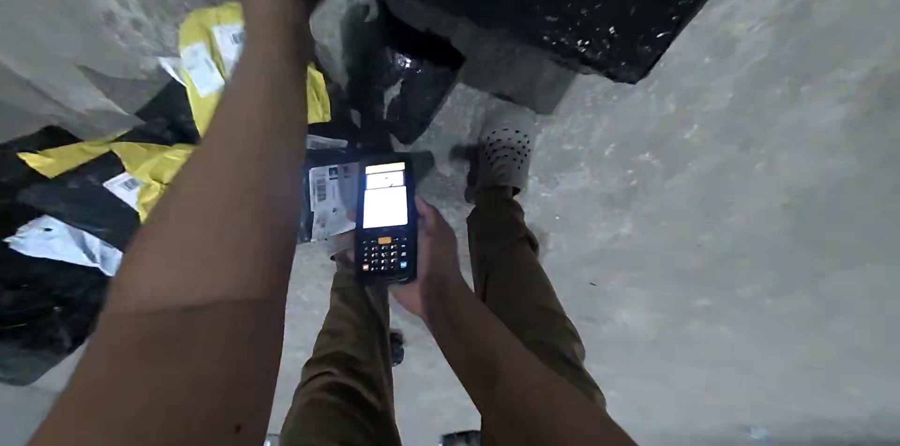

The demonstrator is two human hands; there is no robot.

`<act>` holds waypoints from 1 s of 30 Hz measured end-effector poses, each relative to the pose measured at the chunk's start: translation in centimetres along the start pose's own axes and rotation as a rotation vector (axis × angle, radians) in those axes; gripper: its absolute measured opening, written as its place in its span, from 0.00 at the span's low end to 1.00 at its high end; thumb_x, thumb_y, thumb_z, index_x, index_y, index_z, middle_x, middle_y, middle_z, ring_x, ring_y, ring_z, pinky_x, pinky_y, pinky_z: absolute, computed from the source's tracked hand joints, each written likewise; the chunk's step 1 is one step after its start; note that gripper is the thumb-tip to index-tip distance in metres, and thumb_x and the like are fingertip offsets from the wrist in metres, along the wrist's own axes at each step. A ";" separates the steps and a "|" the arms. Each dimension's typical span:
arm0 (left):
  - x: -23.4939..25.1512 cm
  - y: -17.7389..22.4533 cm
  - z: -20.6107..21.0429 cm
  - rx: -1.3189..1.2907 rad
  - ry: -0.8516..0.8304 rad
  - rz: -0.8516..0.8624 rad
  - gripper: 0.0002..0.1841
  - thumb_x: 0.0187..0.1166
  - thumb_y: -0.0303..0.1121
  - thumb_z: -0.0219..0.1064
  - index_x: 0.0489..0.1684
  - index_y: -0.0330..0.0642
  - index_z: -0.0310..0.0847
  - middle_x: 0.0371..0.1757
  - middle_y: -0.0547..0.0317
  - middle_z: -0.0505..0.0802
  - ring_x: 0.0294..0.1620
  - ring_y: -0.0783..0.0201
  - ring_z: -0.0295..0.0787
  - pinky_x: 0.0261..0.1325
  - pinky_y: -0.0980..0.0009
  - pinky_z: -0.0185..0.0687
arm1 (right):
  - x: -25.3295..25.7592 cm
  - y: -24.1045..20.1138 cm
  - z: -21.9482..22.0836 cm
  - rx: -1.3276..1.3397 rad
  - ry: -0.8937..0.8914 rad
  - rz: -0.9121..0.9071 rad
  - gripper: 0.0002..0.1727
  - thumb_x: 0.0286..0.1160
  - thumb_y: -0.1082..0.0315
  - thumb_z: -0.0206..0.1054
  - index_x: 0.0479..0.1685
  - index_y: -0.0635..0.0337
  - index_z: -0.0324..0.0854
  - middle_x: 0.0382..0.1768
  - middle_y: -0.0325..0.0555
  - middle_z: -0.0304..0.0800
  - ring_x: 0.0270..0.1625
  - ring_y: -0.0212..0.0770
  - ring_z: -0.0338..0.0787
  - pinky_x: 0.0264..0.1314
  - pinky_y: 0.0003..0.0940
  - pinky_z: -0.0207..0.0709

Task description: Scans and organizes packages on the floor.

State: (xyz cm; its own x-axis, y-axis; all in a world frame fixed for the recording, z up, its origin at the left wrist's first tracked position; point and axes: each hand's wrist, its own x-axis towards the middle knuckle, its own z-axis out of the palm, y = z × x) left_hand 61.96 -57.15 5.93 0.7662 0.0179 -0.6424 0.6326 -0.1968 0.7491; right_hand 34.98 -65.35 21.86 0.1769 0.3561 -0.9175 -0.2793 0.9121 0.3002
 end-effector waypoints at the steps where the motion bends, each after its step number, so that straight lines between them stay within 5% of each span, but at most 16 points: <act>1: -1.2 -3.4 -0.5 0.192 -0.040 -0.027 0.16 0.91 0.36 0.52 0.68 0.37 0.74 0.56 0.52 0.91 0.53 0.59 0.91 0.53 0.61 0.89 | 0.2 0.0 -0.3 0.003 0.039 -0.038 0.36 0.91 0.38 0.30 0.70 0.57 0.71 0.51 0.63 0.88 0.47 0.58 0.93 0.47 0.53 0.89; 3: -4.5 -9.9 -0.6 0.665 -0.241 0.022 0.25 0.82 0.34 0.62 0.80 0.42 0.73 0.76 0.47 0.83 0.73 0.53 0.82 0.71 0.50 0.81 | 0.7 -0.2 -0.8 -0.005 0.082 -0.112 0.36 0.91 0.38 0.31 0.71 0.56 0.72 0.51 0.64 0.89 0.47 0.59 0.93 0.47 0.55 0.89; 4: -5.7 -12.4 -0.2 0.880 -0.343 0.048 0.38 0.73 0.37 0.72 0.88 0.49 0.65 0.86 0.45 0.72 0.83 0.42 0.70 0.77 0.38 0.72 | 1.0 -0.4 -1.0 -0.011 0.079 -0.128 0.37 0.90 0.37 0.30 0.71 0.56 0.72 0.52 0.64 0.89 0.48 0.59 0.93 0.47 0.55 0.89; 6: -6.9 -15.2 0.8 1.188 -0.438 0.054 0.62 0.58 0.42 0.84 0.98 0.61 0.40 0.97 0.42 0.45 0.88 0.24 0.52 0.68 0.22 0.68 | 1.5 -0.6 -1.3 -0.014 0.053 -0.129 0.38 0.89 0.36 0.28 0.71 0.54 0.72 0.53 0.63 0.88 0.48 0.58 0.93 0.48 0.54 0.89; 8: -6.4 -16.0 1.1 1.271 -0.439 0.052 0.70 0.52 0.41 0.88 0.99 0.64 0.31 0.97 0.38 0.37 0.86 0.18 0.52 0.65 0.21 0.69 | 1.9 -0.5 -1.6 -0.017 0.016 -0.113 0.39 0.89 0.35 0.29 0.72 0.53 0.72 0.55 0.63 0.88 0.50 0.58 0.93 0.49 0.54 0.89; 12: -5.0 -13.3 0.5 1.212 -0.516 0.053 0.66 0.51 0.48 0.87 0.97 0.67 0.40 0.86 0.23 0.60 0.75 0.21 0.70 0.63 0.27 0.76 | 2.0 0.1 -1.8 -0.033 -0.101 -0.078 0.39 0.86 0.32 0.31 0.72 0.49 0.73 0.58 0.60 0.88 0.53 0.56 0.93 0.52 0.53 0.88; 14: -4.9 -9.9 0.5 1.104 -0.604 -0.079 0.56 0.57 0.55 0.82 0.94 0.61 0.54 0.78 0.26 0.74 0.68 0.27 0.79 0.61 0.24 0.76 | 1.9 0.1 -1.6 -0.048 -0.151 -0.075 0.39 0.87 0.33 0.30 0.72 0.48 0.74 0.59 0.60 0.88 0.54 0.56 0.92 0.52 0.52 0.89; 16: -4.5 -6.8 0.0 0.954 -0.701 -0.282 0.39 0.70 0.59 0.72 0.81 0.53 0.71 0.66 0.39 0.87 0.65 0.40 0.85 0.65 0.31 0.77 | 1.9 0.2 -1.6 -0.068 -0.193 -0.084 0.38 0.87 0.34 0.29 0.73 0.48 0.74 0.61 0.61 0.87 0.54 0.56 0.92 0.52 0.52 0.88; 18: -3.9 -5.8 -1.0 0.760 -0.643 -0.443 0.34 0.80 0.67 0.57 0.68 0.47 0.82 0.58 0.48 0.90 0.58 0.52 0.88 0.61 0.42 0.81 | 1.9 0.4 -1.9 -0.096 -0.227 -0.101 0.38 0.87 0.34 0.30 0.74 0.47 0.73 0.62 0.60 0.86 0.55 0.56 0.92 0.53 0.53 0.88; 20: -3.2 -6.8 -1.7 0.595 -0.448 -0.482 0.35 0.84 0.69 0.50 0.67 0.47 0.81 0.56 0.53 0.90 0.53 0.58 0.89 0.56 0.51 0.86 | 2.1 0.5 -2.2 -0.101 -0.248 -0.107 0.38 0.87 0.33 0.30 0.74 0.47 0.73 0.63 0.60 0.85 0.55 0.56 0.91 0.53 0.53 0.88; 23: -1.9 -9.4 -2.5 0.505 -0.342 -0.429 0.37 0.83 0.64 0.59 0.86 0.52 0.63 0.70 0.47 0.84 0.65 0.52 0.85 0.63 0.48 0.83 | 2.3 0.6 -2.5 -0.070 -0.227 -0.098 0.37 0.86 0.32 0.33 0.74 0.46 0.73 0.62 0.60 0.86 0.55 0.57 0.92 0.53 0.53 0.88; 26: -1.9 -11.6 -2.6 0.475 -0.258 -0.288 0.29 0.84 0.51 0.66 0.80 0.47 0.72 0.69 0.48 0.86 0.66 0.57 0.87 0.67 0.53 0.85 | 2.1 0.9 -2.8 -0.028 -0.185 -0.079 0.37 0.86 0.32 0.34 0.74 0.46 0.73 0.62 0.59 0.86 0.56 0.56 0.91 0.54 0.54 0.87; 30: -1.5 -13.9 -2.2 0.446 -0.137 -0.212 0.22 0.89 0.46 0.60 0.72 0.41 0.79 0.65 0.47 0.88 0.64 0.57 0.89 0.67 0.54 0.86 | 2.2 1.1 -3.3 0.022 -0.181 -0.064 0.38 0.86 0.33 0.33 0.74 0.48 0.73 0.63 0.59 0.85 0.56 0.56 0.91 0.54 0.53 0.87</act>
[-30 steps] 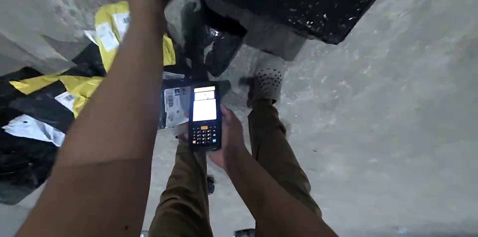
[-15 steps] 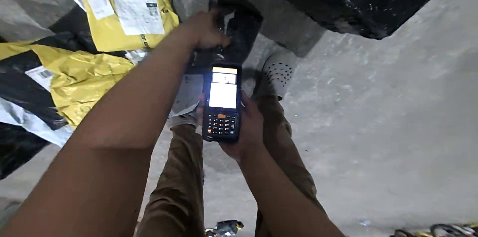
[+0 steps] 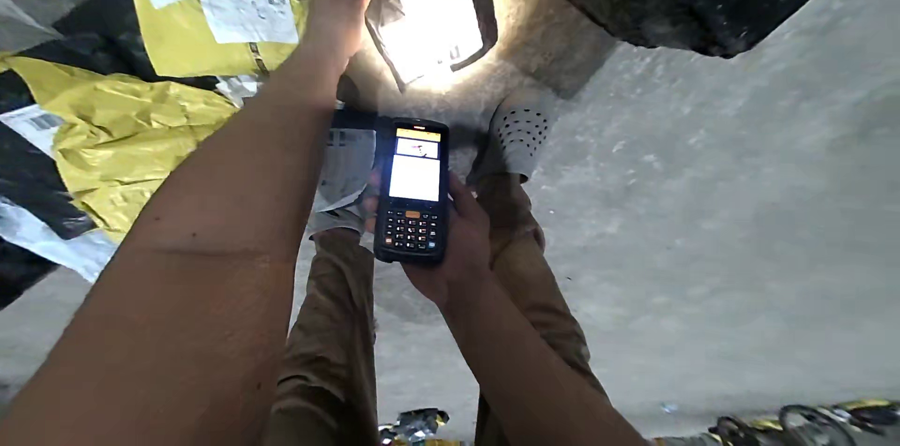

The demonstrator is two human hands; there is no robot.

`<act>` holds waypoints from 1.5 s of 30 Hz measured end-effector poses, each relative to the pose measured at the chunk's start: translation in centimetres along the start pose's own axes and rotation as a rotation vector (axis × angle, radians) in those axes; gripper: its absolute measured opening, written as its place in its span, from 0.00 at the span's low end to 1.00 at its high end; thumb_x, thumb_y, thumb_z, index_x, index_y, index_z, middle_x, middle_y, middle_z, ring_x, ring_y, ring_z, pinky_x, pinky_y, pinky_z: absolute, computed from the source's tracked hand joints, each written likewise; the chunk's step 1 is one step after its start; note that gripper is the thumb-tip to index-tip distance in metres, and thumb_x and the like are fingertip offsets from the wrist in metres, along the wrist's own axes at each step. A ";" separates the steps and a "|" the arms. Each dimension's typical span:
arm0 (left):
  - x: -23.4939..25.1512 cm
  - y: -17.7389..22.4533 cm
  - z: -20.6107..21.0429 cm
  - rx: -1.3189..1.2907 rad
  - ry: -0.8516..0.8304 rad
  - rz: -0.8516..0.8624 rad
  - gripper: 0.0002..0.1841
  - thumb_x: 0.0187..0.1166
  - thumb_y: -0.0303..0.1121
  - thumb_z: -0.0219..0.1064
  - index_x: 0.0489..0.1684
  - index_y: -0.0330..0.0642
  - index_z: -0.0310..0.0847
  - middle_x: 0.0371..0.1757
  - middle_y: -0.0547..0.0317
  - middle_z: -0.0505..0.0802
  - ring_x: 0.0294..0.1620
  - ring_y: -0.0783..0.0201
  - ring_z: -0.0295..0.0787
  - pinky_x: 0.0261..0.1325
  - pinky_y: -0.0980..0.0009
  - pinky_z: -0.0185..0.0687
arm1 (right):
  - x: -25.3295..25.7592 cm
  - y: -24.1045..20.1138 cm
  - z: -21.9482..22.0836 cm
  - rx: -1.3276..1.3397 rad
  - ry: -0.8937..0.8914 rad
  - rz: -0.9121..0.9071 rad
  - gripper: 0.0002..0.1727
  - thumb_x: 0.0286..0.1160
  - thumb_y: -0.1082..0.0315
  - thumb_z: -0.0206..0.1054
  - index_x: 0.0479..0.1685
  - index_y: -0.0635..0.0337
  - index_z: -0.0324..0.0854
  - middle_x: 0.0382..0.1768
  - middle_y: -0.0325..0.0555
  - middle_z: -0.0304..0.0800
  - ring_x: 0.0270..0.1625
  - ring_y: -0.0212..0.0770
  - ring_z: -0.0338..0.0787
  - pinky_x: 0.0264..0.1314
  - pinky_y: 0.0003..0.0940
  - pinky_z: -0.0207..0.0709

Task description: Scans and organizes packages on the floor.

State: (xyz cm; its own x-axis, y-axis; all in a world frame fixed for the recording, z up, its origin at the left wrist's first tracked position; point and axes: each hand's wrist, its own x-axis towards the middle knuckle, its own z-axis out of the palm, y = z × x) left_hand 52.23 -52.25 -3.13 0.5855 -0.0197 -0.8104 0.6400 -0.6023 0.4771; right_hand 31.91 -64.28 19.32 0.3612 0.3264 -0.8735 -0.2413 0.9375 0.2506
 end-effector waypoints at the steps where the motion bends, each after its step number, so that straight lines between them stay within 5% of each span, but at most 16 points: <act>1: 0.1 -0.1 0.2 0.004 0.018 0.000 0.22 0.90 0.45 0.58 0.72 0.41 0.79 0.66 0.46 0.88 0.65 0.57 0.88 0.68 0.53 0.87 | 0.0 0.0 0.0 -0.001 0.016 -0.004 0.38 0.86 0.33 0.32 0.74 0.49 0.73 0.63 0.59 0.85 0.56 0.56 0.91 0.54 0.52 0.87; 8: 0.0 -1.6 0.6 -0.156 0.061 -0.043 0.22 0.92 0.40 0.53 0.80 0.42 0.73 0.71 0.47 0.85 0.70 0.59 0.84 0.72 0.56 0.82 | 0.4 0.2 -0.1 0.012 0.073 -0.033 0.38 0.86 0.33 0.31 0.76 0.47 0.71 0.64 0.60 0.84 0.57 0.57 0.91 0.55 0.53 0.87; 11: -2.0 -1.5 1.4 -0.314 -0.102 -0.115 0.23 0.94 0.41 0.50 0.86 0.47 0.64 0.54 0.51 0.89 0.42 0.63 0.89 0.47 0.64 0.88 | 0.5 0.4 0.1 0.002 0.079 -0.040 0.38 0.88 0.35 0.31 0.75 0.50 0.72 0.62 0.61 0.86 0.56 0.58 0.92 0.55 0.55 0.88; 14: -4.1 -0.1 0.5 -0.108 -0.309 -0.067 0.22 0.90 0.36 0.57 0.81 0.41 0.70 0.63 0.49 0.89 0.56 0.60 0.92 0.61 0.61 0.89 | 0.7 0.8 0.3 -0.036 0.080 0.009 0.37 0.89 0.37 0.30 0.73 0.52 0.72 0.60 0.63 0.86 0.54 0.59 0.92 0.53 0.54 0.88; 16: -5.5 1.0 -1.8 0.149 -0.178 0.071 0.19 0.87 0.37 0.60 0.72 0.42 0.79 0.65 0.49 0.90 0.61 0.57 0.90 0.67 0.53 0.84 | 0.8 1.1 0.6 -0.052 0.055 0.100 0.38 0.88 0.37 0.29 0.72 0.53 0.73 0.59 0.64 0.86 0.52 0.58 0.92 0.52 0.53 0.88; 18: -6.0 1.0 -6.0 0.327 0.166 0.159 0.22 0.85 0.39 0.60 0.74 0.41 0.77 0.68 0.44 0.87 0.64 0.52 0.87 0.69 0.50 0.82 | 0.9 1.3 1.1 -0.042 0.024 0.207 0.39 0.88 0.36 0.28 0.72 0.55 0.72 0.58 0.66 0.86 0.51 0.60 0.92 0.52 0.53 0.88; 20: -5.7 -0.2 -11.1 0.446 0.494 0.098 0.35 0.78 0.45 0.63 0.85 0.39 0.66 0.81 0.35 0.76 0.82 0.39 0.70 0.81 0.41 0.65 | 0.8 1.6 1.7 -0.037 -0.010 0.293 0.39 0.88 0.35 0.27 0.73 0.54 0.70 0.60 0.68 0.85 0.51 0.61 0.92 0.51 0.52 0.88; 22: -3.7 -2.6 -15.3 0.359 0.595 -0.111 0.49 0.73 0.55 0.68 0.93 0.40 0.52 0.86 0.41 0.72 0.86 0.47 0.66 0.83 0.43 0.63 | 0.8 1.8 1.9 -0.040 -0.052 0.341 0.39 0.88 0.35 0.28 0.74 0.55 0.70 0.61 0.68 0.84 0.51 0.61 0.92 0.51 0.53 0.88; 25: -2.3 -5.1 -17.6 -0.055 0.386 -0.188 0.37 0.72 0.50 0.77 0.79 0.41 0.69 0.63 0.52 0.88 0.58 0.62 0.89 0.60 0.58 0.88 | 0.7 2.1 1.8 -0.029 -0.122 0.368 0.39 0.88 0.35 0.30 0.73 0.55 0.71 0.62 0.69 0.84 0.51 0.62 0.91 0.49 0.52 0.88; 30: -5.0 -1.1 -17.1 -0.089 0.217 0.117 0.19 0.81 0.41 0.69 0.62 0.40 0.81 0.50 0.61 0.93 0.49 0.71 0.92 0.56 0.68 0.90 | 0.7 1.9 1.3 -0.035 -0.269 0.353 0.38 0.87 0.35 0.32 0.71 0.53 0.75 0.63 0.67 0.83 0.51 0.59 0.91 0.50 0.50 0.87; 33: -6.2 -0.6 -17.3 -0.035 0.218 0.298 0.22 0.73 0.32 0.71 0.66 0.37 0.78 0.57 0.56 0.90 0.55 0.69 0.90 0.60 0.67 0.89 | 0.6 1.8 1.0 -0.055 -0.336 0.333 0.38 0.86 0.35 0.33 0.71 0.53 0.75 0.64 0.66 0.83 0.51 0.58 0.91 0.51 0.49 0.87; 36: -6.3 -0.2 -17.6 0.202 0.295 0.377 0.21 0.74 0.37 0.70 0.64 0.40 0.82 0.62 0.56 0.90 0.63 0.69 0.87 0.69 0.67 0.84 | 0.5 2.0 0.9 -0.068 -0.359 0.328 0.39 0.86 0.34 0.33 0.72 0.53 0.74 0.66 0.67 0.82 0.52 0.59 0.90 0.52 0.50 0.86; 39: -6.2 0.5 -17.4 0.576 0.351 0.455 0.23 0.89 0.47 0.54 0.60 0.40 0.87 0.71 0.44 0.85 0.77 0.51 0.76 0.83 0.55 0.64 | 0.6 2.2 1.0 -0.064 -0.317 0.332 0.38 0.86 0.35 0.33 0.72 0.54 0.74 0.66 0.68 0.81 0.53 0.61 0.91 0.53 0.52 0.87; 41: -6.4 0.7 -16.8 0.693 0.439 0.525 0.23 0.91 0.46 0.50 0.62 0.41 0.87 0.70 0.39 0.84 0.76 0.44 0.76 0.82 0.51 0.64 | 0.6 2.4 1.0 -0.066 -0.292 0.316 0.39 0.87 0.35 0.32 0.73 0.54 0.73 0.66 0.68 0.82 0.54 0.61 0.91 0.54 0.52 0.87; 45: -8.6 1.2 -14.1 0.657 0.532 0.731 0.15 0.85 0.39 0.62 0.50 0.37 0.91 0.56 0.33 0.87 0.63 0.37 0.81 0.72 0.46 0.71 | 0.9 2.5 1.5 -0.057 -0.127 0.264 0.40 0.88 0.36 0.28 0.72 0.58 0.71 0.62 0.70 0.84 0.52 0.63 0.91 0.51 0.54 0.88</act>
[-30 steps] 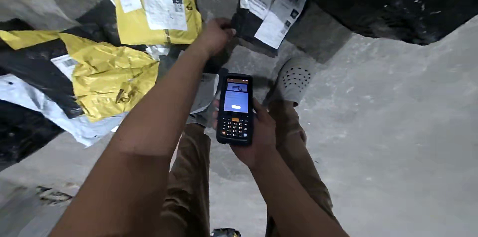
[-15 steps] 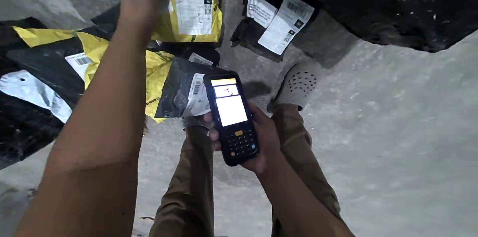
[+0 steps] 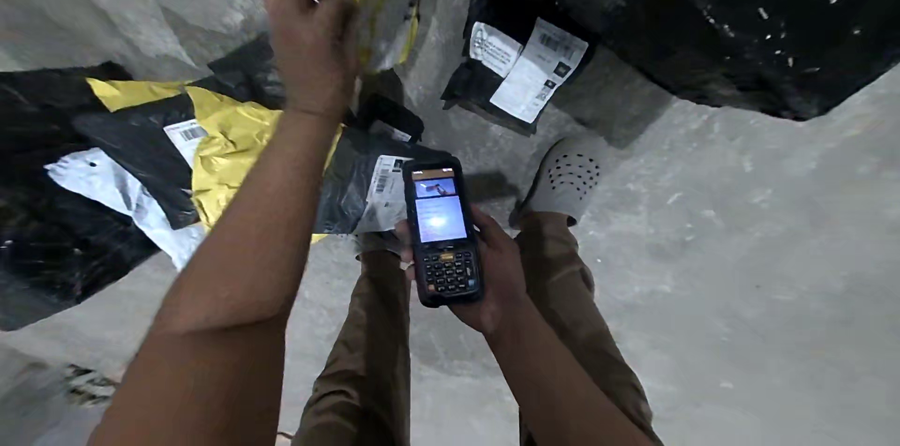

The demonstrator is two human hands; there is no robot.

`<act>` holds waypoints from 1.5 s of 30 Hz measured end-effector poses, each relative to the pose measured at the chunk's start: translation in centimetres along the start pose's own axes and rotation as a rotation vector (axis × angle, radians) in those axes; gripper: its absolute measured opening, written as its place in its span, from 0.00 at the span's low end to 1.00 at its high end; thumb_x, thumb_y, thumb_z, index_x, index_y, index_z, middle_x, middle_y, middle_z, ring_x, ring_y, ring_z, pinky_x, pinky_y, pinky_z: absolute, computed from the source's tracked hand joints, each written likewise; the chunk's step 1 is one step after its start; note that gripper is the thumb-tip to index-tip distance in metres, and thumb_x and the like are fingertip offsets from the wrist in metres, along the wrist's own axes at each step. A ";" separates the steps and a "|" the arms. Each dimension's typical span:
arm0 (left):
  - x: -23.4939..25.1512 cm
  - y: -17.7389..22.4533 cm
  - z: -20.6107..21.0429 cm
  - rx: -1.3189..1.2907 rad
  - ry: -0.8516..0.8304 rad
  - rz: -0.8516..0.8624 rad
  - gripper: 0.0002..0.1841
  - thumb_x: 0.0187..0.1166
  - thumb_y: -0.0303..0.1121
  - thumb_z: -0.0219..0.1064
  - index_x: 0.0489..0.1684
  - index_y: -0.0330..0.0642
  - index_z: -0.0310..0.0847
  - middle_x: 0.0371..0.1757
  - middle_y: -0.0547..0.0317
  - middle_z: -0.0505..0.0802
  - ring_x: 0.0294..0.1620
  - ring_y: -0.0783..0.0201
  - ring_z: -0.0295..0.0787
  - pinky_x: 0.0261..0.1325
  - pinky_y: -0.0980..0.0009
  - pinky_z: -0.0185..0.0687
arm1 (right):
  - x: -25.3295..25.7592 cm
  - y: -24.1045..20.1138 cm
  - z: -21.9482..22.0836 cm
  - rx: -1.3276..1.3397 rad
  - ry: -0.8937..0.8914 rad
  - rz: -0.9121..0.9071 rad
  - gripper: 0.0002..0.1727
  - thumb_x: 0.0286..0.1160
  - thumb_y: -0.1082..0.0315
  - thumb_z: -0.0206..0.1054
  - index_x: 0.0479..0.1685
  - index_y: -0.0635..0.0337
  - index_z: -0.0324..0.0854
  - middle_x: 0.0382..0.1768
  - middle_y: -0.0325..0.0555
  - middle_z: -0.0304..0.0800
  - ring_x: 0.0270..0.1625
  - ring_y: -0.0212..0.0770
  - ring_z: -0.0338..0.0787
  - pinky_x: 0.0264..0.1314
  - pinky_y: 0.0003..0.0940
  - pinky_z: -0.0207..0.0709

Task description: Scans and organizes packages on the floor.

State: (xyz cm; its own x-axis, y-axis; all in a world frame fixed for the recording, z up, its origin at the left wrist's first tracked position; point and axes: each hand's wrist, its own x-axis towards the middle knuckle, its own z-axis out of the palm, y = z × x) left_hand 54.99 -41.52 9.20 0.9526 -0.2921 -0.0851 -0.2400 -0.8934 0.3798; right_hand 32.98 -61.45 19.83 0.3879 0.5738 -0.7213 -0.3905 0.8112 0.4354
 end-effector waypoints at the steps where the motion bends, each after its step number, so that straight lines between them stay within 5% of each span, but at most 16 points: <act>1: -0.6 1.2 0.1 -0.030 -0.016 0.031 0.14 0.84 0.38 0.64 0.48 0.36 0.90 0.56 0.33 0.88 0.64 0.37 0.81 0.73 0.45 0.72 | 0.1 0.0 0.1 0.004 0.042 -0.010 0.40 0.88 0.37 0.27 0.73 0.58 0.70 0.61 0.70 0.84 0.52 0.64 0.92 0.51 0.55 0.88; 5: -3.8 7.1 0.6 -0.142 -0.175 0.091 0.13 0.88 0.36 0.60 0.51 0.34 0.85 0.61 0.40 0.90 0.67 0.44 0.86 0.72 0.48 0.79 | 0.3 0.4 0.3 -0.019 0.234 -0.067 0.39 0.89 0.37 0.27 0.73 0.58 0.68 0.57 0.69 0.86 0.49 0.63 0.92 0.47 0.55 0.89; 9: -5.2 12.6 -2.1 -0.343 -0.108 0.178 0.09 0.84 0.29 0.62 0.48 0.31 0.84 0.45 0.43 0.93 0.46 0.53 0.93 0.52 0.57 0.89 | 0.4 1.0 0.5 -0.061 0.348 -0.065 0.37 0.90 0.38 0.28 0.71 0.58 0.70 0.53 0.64 0.88 0.47 0.59 0.94 0.45 0.52 0.89; 11: -4.9 13.4 -2.4 -0.465 -0.102 0.204 0.11 0.85 0.28 0.62 0.55 0.31 0.85 0.53 0.44 0.94 0.54 0.58 0.94 0.61 0.62 0.88 | 0.5 1.4 0.6 -0.069 0.354 -0.063 0.37 0.91 0.39 0.28 0.71 0.59 0.70 0.53 0.65 0.88 0.47 0.59 0.94 0.45 0.52 0.90; 16: -2.5 8.2 4.9 -0.363 -0.341 -0.112 0.19 0.85 0.36 0.62 0.70 0.37 0.79 0.76 0.43 0.82 0.78 0.47 0.76 0.82 0.52 0.69 | 1.0 1.6 -0.1 -0.084 0.324 -0.095 0.38 0.91 0.39 0.28 0.72 0.60 0.68 0.54 0.68 0.87 0.48 0.61 0.93 0.46 0.54 0.89; 20: -1.7 1.8 10.4 -0.041 -0.484 -0.317 0.42 0.65 0.52 0.80 0.82 0.45 0.72 0.82 0.35 0.73 0.79 0.30 0.69 0.69 0.30 0.73 | 1.4 1.2 -0.6 -0.084 0.360 -0.156 0.38 0.91 0.39 0.27 0.74 0.60 0.67 0.56 0.68 0.86 0.49 0.62 0.93 0.46 0.54 0.89; 23: -1.6 0.1 12.9 0.089 -0.518 -0.273 0.36 0.65 0.40 0.78 0.80 0.51 0.74 0.83 0.31 0.69 0.79 0.24 0.66 0.62 0.26 0.74 | 1.5 0.8 -1.1 -0.061 0.354 -0.179 0.38 0.91 0.39 0.27 0.74 0.60 0.68 0.56 0.69 0.86 0.50 0.63 0.92 0.48 0.56 0.88; 26: -0.7 -1.2 13.7 0.069 -0.394 -0.201 0.15 0.79 0.35 0.65 0.61 0.44 0.87 0.77 0.31 0.76 0.77 0.27 0.70 0.68 0.33 0.76 | 1.6 0.6 -1.3 -0.091 0.356 -0.187 0.39 0.91 0.38 0.26 0.73 0.60 0.68 0.55 0.68 0.86 0.50 0.61 0.92 0.50 0.55 0.88; 29: 0.3 -1.4 11.0 -0.132 -0.355 -0.291 0.16 0.85 0.33 0.56 0.63 0.36 0.81 0.69 0.39 0.85 0.75 0.41 0.77 0.78 0.46 0.72 | 1.6 0.4 -1.1 -0.124 0.349 -0.176 0.39 0.90 0.39 0.25 0.74 0.59 0.68 0.56 0.69 0.86 0.49 0.62 0.92 0.49 0.54 0.88; 32: 2.2 -1.5 6.1 -0.465 -0.351 -0.426 0.18 0.90 0.35 0.53 0.71 0.34 0.69 0.56 0.44 0.87 0.54 0.57 0.89 0.60 0.57 0.85 | 1.7 -0.1 -0.5 -0.162 0.319 -0.155 0.39 0.91 0.39 0.25 0.74 0.60 0.67 0.56 0.70 0.86 0.48 0.62 0.93 0.48 0.53 0.89; 35: 2.6 -4.6 4.7 -0.825 -0.412 -0.563 0.16 0.84 0.32 0.61 0.68 0.43 0.75 0.50 0.58 0.91 0.43 0.67 0.90 0.47 0.66 0.90 | 1.5 -0.1 -0.2 -0.197 0.270 -0.096 0.38 0.91 0.40 0.26 0.73 0.61 0.68 0.58 0.70 0.86 0.49 0.61 0.93 0.49 0.53 0.89; 38: 2.0 -6.9 5.4 -0.959 -0.411 -0.856 0.14 0.88 0.36 0.57 0.67 0.48 0.79 0.52 0.62 0.92 0.49 0.66 0.91 0.52 0.64 0.89 | 1.5 -0.2 0.1 -0.184 0.195 -0.014 0.39 0.90 0.39 0.25 0.74 0.60 0.68 0.61 0.69 0.85 0.50 0.60 0.92 0.50 0.52 0.89; 40: 2.1 -7.3 6.4 -1.039 -0.274 -1.040 0.26 0.93 0.54 0.42 0.70 0.49 0.77 0.55 0.60 0.92 0.54 0.61 0.90 0.56 0.59 0.86 | 1.4 0.0 0.0 -0.173 0.167 -0.009 0.40 0.90 0.39 0.25 0.74 0.61 0.68 0.62 0.69 0.84 0.50 0.60 0.92 0.51 0.52 0.88; 42: 2.2 -6.1 6.5 -0.966 -0.287 -1.022 0.36 0.90 0.64 0.35 0.76 0.48 0.76 0.67 0.56 0.89 0.67 0.58 0.86 0.67 0.53 0.79 | 1.4 0.1 -0.1 -0.168 0.172 -0.015 0.39 0.90 0.39 0.26 0.74 0.60 0.68 0.61 0.70 0.84 0.51 0.60 0.92 0.51 0.52 0.88; 45: 1.8 -3.7 7.8 -0.598 -0.444 -0.759 0.34 0.78 0.52 0.71 0.78 0.41 0.72 0.68 0.46 0.87 0.69 0.54 0.85 0.73 0.49 0.81 | 1.4 0.2 -0.6 -0.147 0.155 -0.018 0.38 0.90 0.39 0.27 0.73 0.60 0.68 0.61 0.70 0.84 0.52 0.62 0.92 0.52 0.53 0.88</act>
State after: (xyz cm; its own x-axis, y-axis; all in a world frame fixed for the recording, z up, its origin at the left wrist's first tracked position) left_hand 56.17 -41.41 0.50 0.6320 0.0654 -0.7722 0.6342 -0.6164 0.4668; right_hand 32.97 -60.59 18.60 0.2668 0.5259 -0.8076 -0.5067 0.7894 0.3467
